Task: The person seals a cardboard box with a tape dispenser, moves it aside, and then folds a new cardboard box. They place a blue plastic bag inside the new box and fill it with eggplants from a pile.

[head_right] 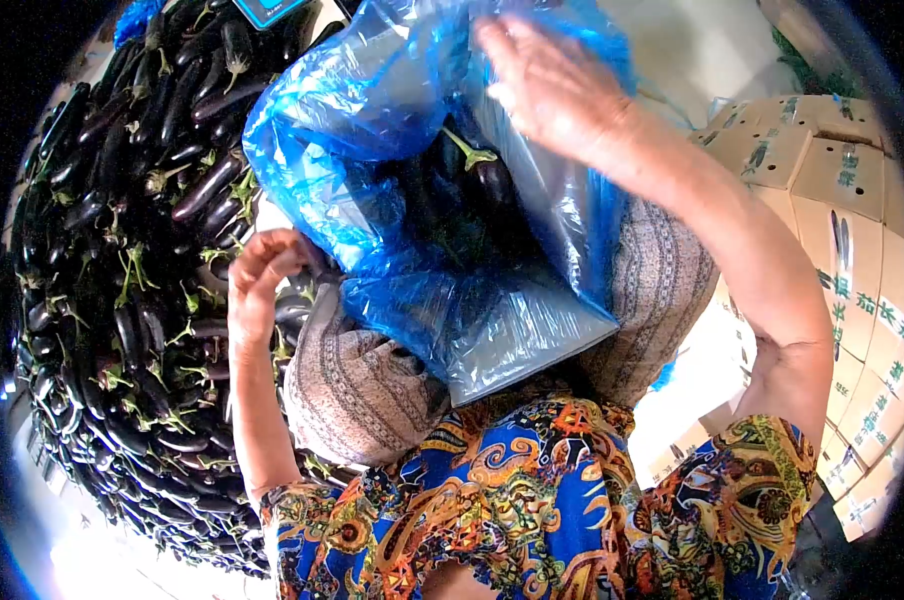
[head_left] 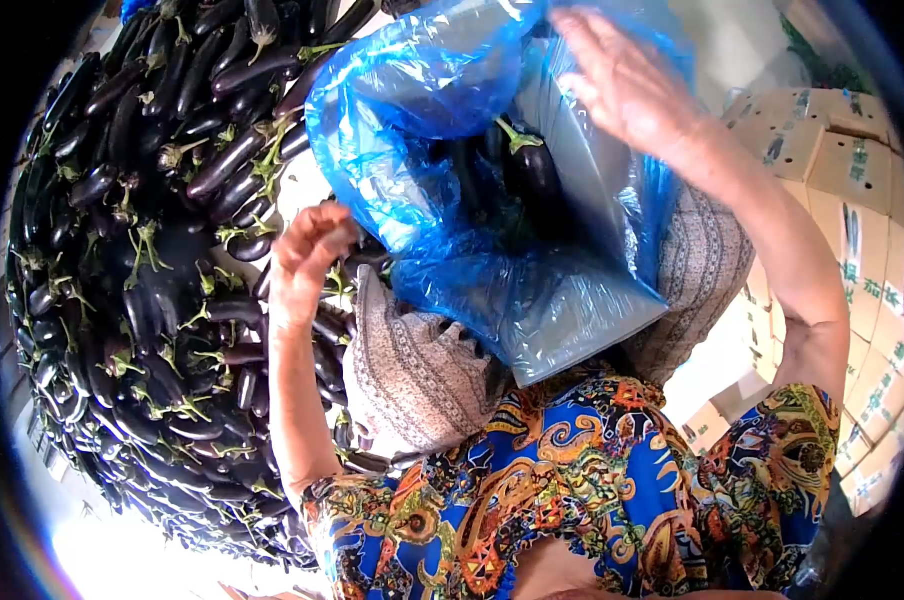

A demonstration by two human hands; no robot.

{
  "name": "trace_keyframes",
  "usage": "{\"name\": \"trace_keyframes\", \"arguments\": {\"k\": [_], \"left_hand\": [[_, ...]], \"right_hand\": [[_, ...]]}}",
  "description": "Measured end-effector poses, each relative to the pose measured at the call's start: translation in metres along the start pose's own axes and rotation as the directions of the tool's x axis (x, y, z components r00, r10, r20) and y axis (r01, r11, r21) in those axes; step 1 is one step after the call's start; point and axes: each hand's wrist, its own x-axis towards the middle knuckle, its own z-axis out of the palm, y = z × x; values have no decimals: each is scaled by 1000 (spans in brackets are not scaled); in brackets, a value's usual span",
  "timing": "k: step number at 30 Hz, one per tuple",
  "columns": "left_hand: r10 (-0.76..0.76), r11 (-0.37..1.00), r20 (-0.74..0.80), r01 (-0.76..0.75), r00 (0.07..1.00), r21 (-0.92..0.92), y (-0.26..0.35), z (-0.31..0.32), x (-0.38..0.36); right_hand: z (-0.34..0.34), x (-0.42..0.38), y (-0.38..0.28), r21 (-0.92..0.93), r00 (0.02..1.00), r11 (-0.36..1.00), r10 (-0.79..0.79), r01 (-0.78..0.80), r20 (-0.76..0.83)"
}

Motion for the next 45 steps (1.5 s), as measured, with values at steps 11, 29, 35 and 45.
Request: {"name": "trace_keyframes", "arguments": {"k": [11, 29, 35, 45], "left_hand": [[199, 913, 475, -339, 857, 228, 69, 81, 31], [-267, 98, 529, -524, 805, 846, 4, 158, 110], [-206, 21, 776, -790, 596, 612, -38, 169, 120], [-84, -115, 858, -860, 508, 498, -68, 192, 161]], "right_hand": [[-14, -6, -37, 476, 987, 872, -154, 114, 44], [75, 30, -44, 198, 754, 972, -222, 124, 618], [34, -43, -8, 536, 795, 752, -564, 384, 222], [12, -34, -22, 551, 650, 791, -570, 267, 503]]}}
